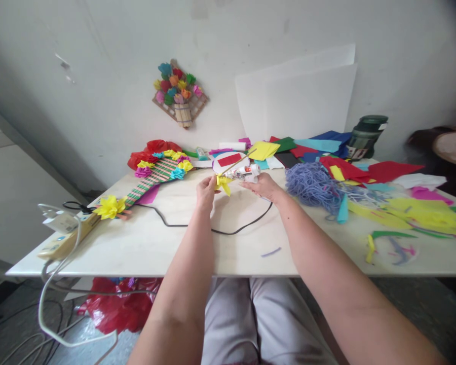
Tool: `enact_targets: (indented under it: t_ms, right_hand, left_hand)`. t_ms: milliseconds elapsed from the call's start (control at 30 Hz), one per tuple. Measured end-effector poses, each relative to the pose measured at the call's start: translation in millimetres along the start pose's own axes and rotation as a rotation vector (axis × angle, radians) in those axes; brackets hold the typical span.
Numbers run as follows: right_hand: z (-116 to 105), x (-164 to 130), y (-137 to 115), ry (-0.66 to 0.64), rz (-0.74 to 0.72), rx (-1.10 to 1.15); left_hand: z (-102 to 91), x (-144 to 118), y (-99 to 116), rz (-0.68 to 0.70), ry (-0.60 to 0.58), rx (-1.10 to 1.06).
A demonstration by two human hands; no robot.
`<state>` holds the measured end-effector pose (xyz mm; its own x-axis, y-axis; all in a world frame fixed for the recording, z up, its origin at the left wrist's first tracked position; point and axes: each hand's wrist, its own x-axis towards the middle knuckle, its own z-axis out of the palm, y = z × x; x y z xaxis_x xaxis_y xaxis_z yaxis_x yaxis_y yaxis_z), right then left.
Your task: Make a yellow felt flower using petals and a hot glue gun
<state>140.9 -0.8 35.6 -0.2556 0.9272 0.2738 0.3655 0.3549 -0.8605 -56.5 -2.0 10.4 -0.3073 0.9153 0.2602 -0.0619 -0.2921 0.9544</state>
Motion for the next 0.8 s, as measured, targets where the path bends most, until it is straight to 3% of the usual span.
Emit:
enact_targets:
  t_ms: [367,600,700,800]
  right_hand:
    - [-1,-1,-2,0.008,0.006,0.108]
    - [-1,3,3,0.128,-0.040,0.259]
    - [-1,6,5,0.220,0.020,0.135]
    - [-3,8,6,0.319,0.091,-0.192]
  left_hand:
    - [-0.7,1,0,-0.022,0.050,-0.031]
    - [-6.7,6,0,-0.055,0.263,-0.121]
    - [-9.9,6,3,-0.056,0.354,-0.177]
    - [-12.4,5,6,-0.055,0.405,-0.225]
